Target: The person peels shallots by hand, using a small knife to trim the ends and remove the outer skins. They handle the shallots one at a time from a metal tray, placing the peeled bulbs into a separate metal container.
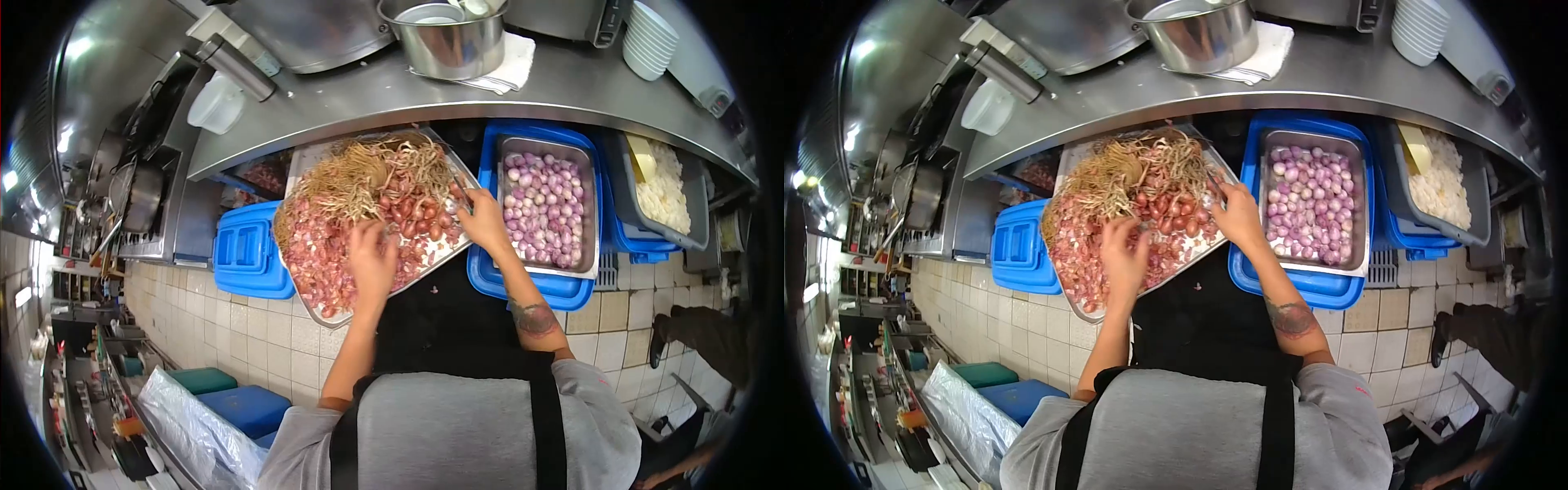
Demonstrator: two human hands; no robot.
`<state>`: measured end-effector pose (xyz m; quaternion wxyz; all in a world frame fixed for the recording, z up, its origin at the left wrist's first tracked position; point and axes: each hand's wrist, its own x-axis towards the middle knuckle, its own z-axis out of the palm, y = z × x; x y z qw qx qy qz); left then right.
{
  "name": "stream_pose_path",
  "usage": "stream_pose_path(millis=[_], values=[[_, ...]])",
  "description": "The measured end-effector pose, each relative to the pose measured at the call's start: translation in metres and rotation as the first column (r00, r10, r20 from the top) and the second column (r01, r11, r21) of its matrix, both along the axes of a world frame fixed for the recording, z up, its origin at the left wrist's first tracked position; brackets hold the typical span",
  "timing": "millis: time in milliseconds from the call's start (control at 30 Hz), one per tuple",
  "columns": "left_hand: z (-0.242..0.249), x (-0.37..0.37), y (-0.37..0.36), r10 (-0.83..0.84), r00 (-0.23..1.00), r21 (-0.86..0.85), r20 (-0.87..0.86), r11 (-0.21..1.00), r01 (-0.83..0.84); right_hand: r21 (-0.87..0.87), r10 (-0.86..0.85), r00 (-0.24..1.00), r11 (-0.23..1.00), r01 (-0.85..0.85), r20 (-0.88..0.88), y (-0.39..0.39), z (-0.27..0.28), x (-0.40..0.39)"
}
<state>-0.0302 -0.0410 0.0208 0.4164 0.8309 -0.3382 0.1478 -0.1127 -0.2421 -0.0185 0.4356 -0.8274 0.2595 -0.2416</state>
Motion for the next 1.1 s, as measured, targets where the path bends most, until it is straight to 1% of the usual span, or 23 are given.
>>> stream_pose_path(millis=[67, 133, 167, 267, 300, 333, 400, 433, 533, 567, 667, 700, 767, 867, 900, 1000, 1067, 1100], values=[[-0.019, -0.003, -0.008, -0.035, 0.993, 0.114, -0.109, 0.992, 0.048, -0.001, 0.008, 1.000, 1.000, -0.008, -0.005, -0.003, -0.008, 0.000], [-0.026, -0.007, -0.024, 0.013, 0.996, 0.156, -0.094, 0.988, 0.002, 0.024, 0.008, 0.996, 1.000, -0.010, 0.084, -0.006, -0.019, 0.000], [-0.029, -0.006, -0.029, 0.041, 0.998, 0.226, -0.051, 0.974, -0.028, 0.037, 0.003, 0.992, 0.999, -0.008, 0.127, -0.006, -0.021, 0.000], [-0.049, 0.005, -0.034, 0.060, 0.997, 0.261, -0.053, 0.964, -0.044, 0.156, 0.151, 0.989, 0.976, -0.150, 0.009, 0.006, 0.004, -0.013], [-0.052, 0.010, -0.033, 0.070, 0.995, 0.284, -0.068, 0.958, -0.048, 0.296, 0.259, 0.963, 0.928, -0.228, -0.069, 0.011, 0.024, -0.019], [-0.056, 0.012, -0.030, 0.067, 0.989, 0.237, -0.128, 0.971, -0.035, 0.284, 0.288, 0.955, 0.924, -0.257, -0.070, 0.019, 0.026, -0.019], [-0.046, 0.012, -0.023, 0.053, 0.967, 0.139, -0.251, 0.990, -0.018, 0.260, 0.344, 0.936, 0.913, -0.314, -0.077, 0.030, 0.026, -0.020], [-0.042, 0.011, -0.018, 0.053, 0.982, 0.153, -0.183, 0.988, -0.025, 0.194, 0.367, 0.930, 0.913, -0.358, -0.014, 0.036, 0.010, -0.017], [-0.021, 0.000, -0.009, 0.073, 0.950, 0.068, -0.303, 0.996, -0.054, 0.138, 0.359, 0.923, 0.916, -0.376, 0.137, 0.059, -0.006, -0.005], [-0.020, -0.002, -0.007, 0.057, 0.930, -0.013, -0.363, 0.998, -0.066, 0.188, 0.398, 0.914, 0.894, -0.406, 0.079, 0.063, -0.001, -0.004], [-0.009, -0.005, 0.002, 0.074, 0.935, -0.017, -0.346, 0.996, -0.085, 0.412, 0.408, 0.901, 0.803, -0.431, 0.147, 0.075, 0.010, 0.000], [-0.008, -0.006, 0.005, 0.082, 0.926, -0.037, -0.368, 0.994, -0.103, 0.652, 0.411, 0.897, 0.637, -0.410, 0.163, 0.077, 0.007, 0.002], [-0.008, -0.007, 0.007, 0.092, 0.908, -0.076, -0.410, 0.988, -0.135, 0.660, 0.414, 0.883, 0.604, -0.447, 0.220, 0.081, 0.011, 0.003], [-0.003, -0.008, 0.009, 0.104, 0.920, -0.047, -0.379, 0.990, -0.131, 0.716, 0.393, 0.880, 0.530, -0.455, 0.267, 0.085, 0.014, 0.005], [-0.005, -0.007, 0.009, 0.098, 0.935, -0.039, -0.340, 0.992, -0.119, 0.740, 0.381, 0.882, 0.501, -0.449, 0.277, 0.085, 0.014, 0.005], [-0.009, -0.008, 0.008, 0.095, 0.966, -0.017, -0.242, 0.995, -0.102, 0.752, 0.362, 0.880, 0.473, -0.458, 0.308, 0.085, 0.014, 0.008], [-0.006, -0.011, 0.005, 0.106, 0.974, -0.007, -0.199, 0.994, -0.109, 0.692, 0.340, 0.882, 0.550, -0.468, 0.327, 0.088, 0.006, 0.013], [-0.006, -0.012, 0.004, 0.114, 0.974, -0.004, -0.196, 0.993, -0.117, 0.687, 0.332, 0.887, 0.563, -0.459, 0.321, 0.088, 0.004, 0.014]])
